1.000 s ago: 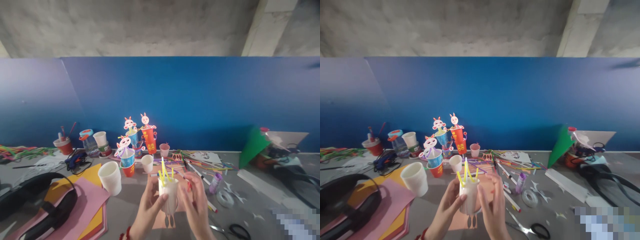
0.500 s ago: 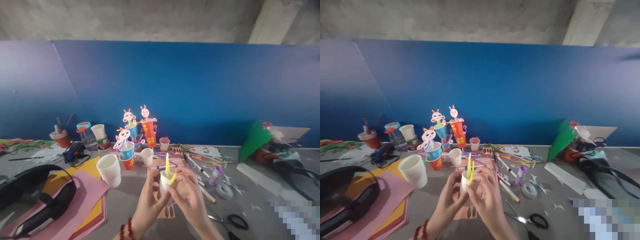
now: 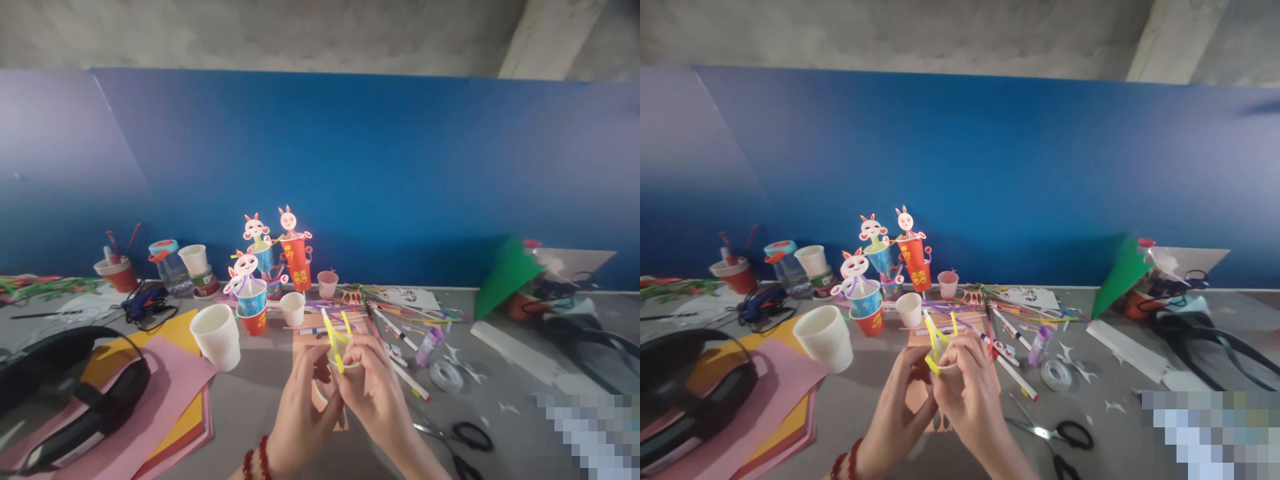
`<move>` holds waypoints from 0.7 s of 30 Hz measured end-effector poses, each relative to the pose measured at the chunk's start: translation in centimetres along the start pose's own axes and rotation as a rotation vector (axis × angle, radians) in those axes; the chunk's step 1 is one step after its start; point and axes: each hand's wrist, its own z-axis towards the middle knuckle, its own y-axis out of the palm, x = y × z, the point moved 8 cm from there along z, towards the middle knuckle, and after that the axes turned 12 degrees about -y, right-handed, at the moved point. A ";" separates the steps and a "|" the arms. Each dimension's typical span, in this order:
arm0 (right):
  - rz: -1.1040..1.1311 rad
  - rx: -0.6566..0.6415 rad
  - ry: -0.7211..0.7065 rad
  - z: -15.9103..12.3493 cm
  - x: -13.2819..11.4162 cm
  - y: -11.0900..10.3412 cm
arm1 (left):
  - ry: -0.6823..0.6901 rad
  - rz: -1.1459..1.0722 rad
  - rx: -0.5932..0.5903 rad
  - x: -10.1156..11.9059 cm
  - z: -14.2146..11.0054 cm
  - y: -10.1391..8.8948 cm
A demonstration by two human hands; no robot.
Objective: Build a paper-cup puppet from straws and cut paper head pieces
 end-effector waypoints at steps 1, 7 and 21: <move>0.015 0.002 0.003 0.1 -0.1 -0.1 | 0.018 -0.026 -0.004 0.3 0.1 -0.2; 0.204 -0.055 0.006 0.5 -0.5 -0.4 | 0.043 -0.083 -0.044 1.3 0.5 -1.3; 0.263 -0.166 -0.022 0.6 0.1 -0.3 | -0.051 -0.209 -0.070 0.2 1.3 -1.3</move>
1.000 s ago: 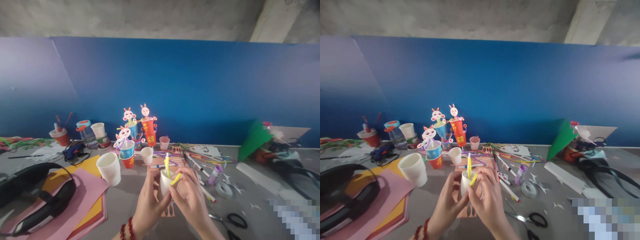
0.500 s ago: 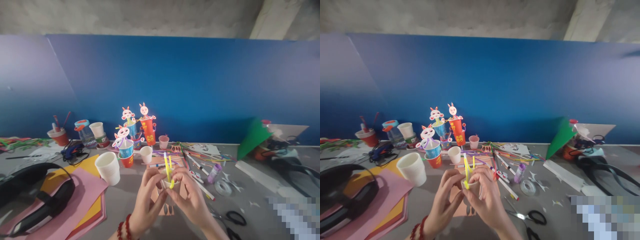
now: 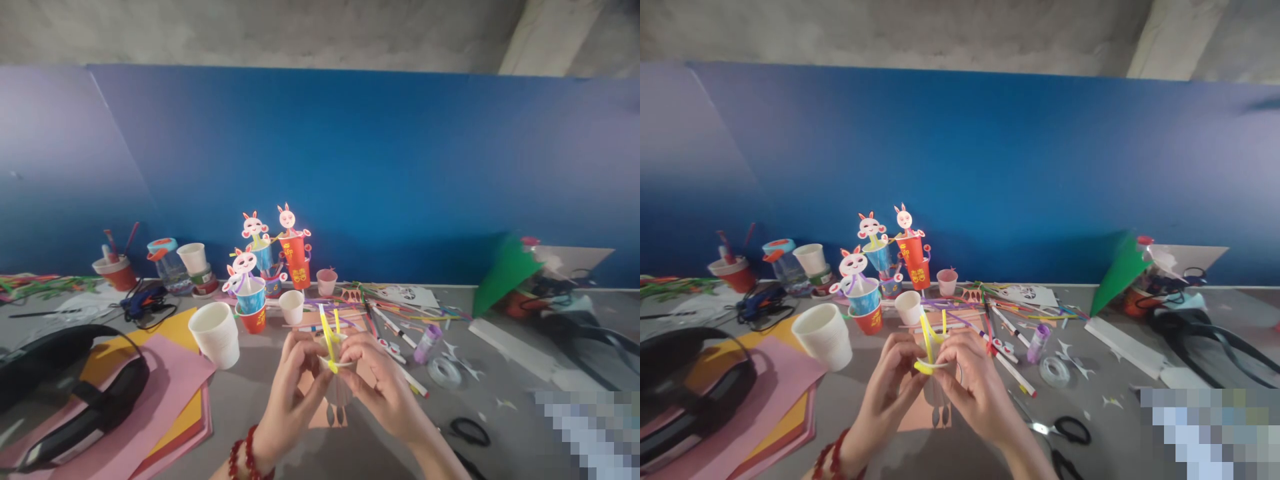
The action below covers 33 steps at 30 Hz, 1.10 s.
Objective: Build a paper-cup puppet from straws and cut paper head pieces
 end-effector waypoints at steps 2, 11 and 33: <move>-0.025 -0.001 0.008 -0.1 0.1 0.1 | -0.017 0.002 -0.008 0.0 0.1 0.1; 0.040 -0.005 0.057 -0.1 0.6 0.4 | -0.038 0.078 -0.018 0.3 0.1 -0.1; 0.135 -0.031 0.070 -0.2 1.1 1.5 | -0.015 0.130 -0.087 1.1 0.0 0.2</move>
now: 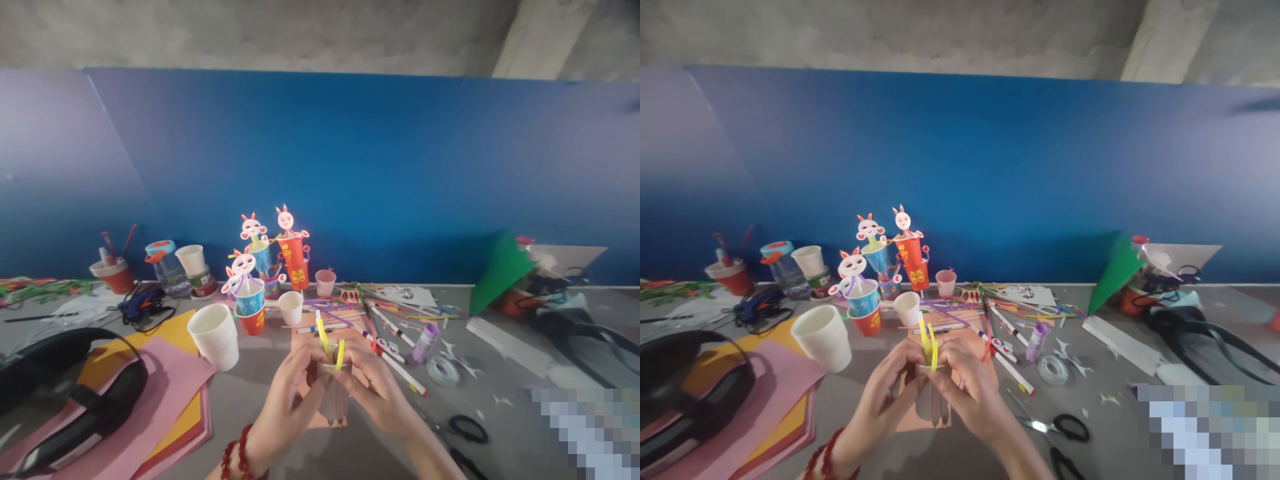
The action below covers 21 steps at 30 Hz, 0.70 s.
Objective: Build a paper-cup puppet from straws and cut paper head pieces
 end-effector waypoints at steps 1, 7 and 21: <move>0.008 -0.006 0.002 0.0 0.0 0.0 | -0.001 0.006 -0.003 0.0 0.0 0.0; 0.046 -0.010 -0.001 0.0 -0.3 0.0 | -0.002 0.026 0.005 0.0 0.0 0.0; 0.086 -0.041 0.027 0.2 -0.3 0.3 | -0.013 0.032 0.014 -0.3 -0.3 0.1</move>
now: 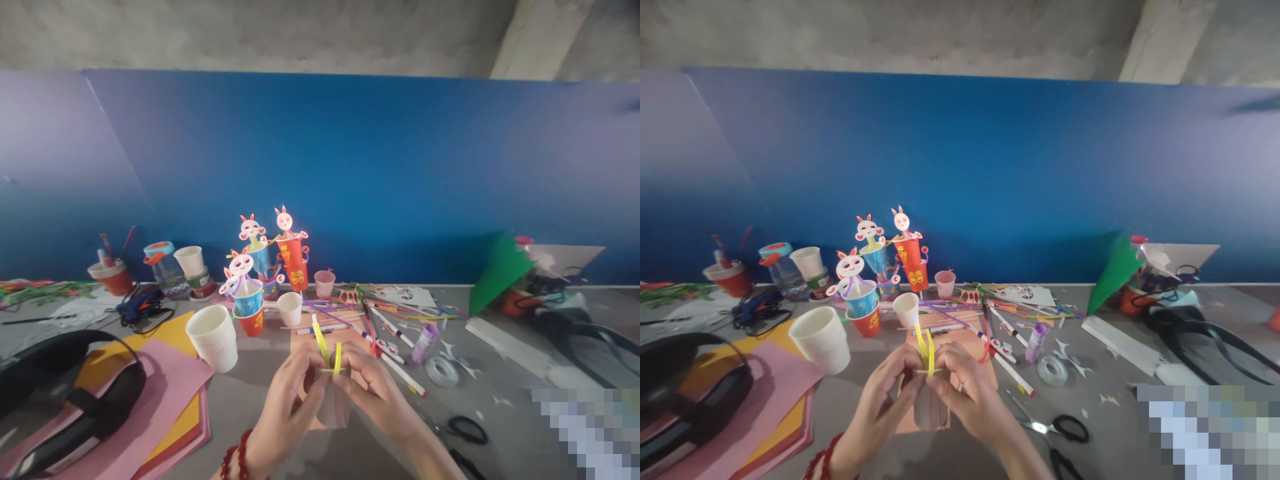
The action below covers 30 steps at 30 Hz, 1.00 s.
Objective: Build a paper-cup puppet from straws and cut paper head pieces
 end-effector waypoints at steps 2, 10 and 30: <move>0.002 -0.008 0.004 0.0 0.1 0.1 | -0.005 0.010 0.010 0.0 0.0 0.0; 0.006 0.014 0.014 -0.1 0.4 -0.2 | -0.013 0.011 0.000 -0.1 -0.1 0.0; 0.009 -0.007 0.059 -0.2 0.4 -0.1 | -0.052 -0.037 0.002 -0.2 0.0 0.0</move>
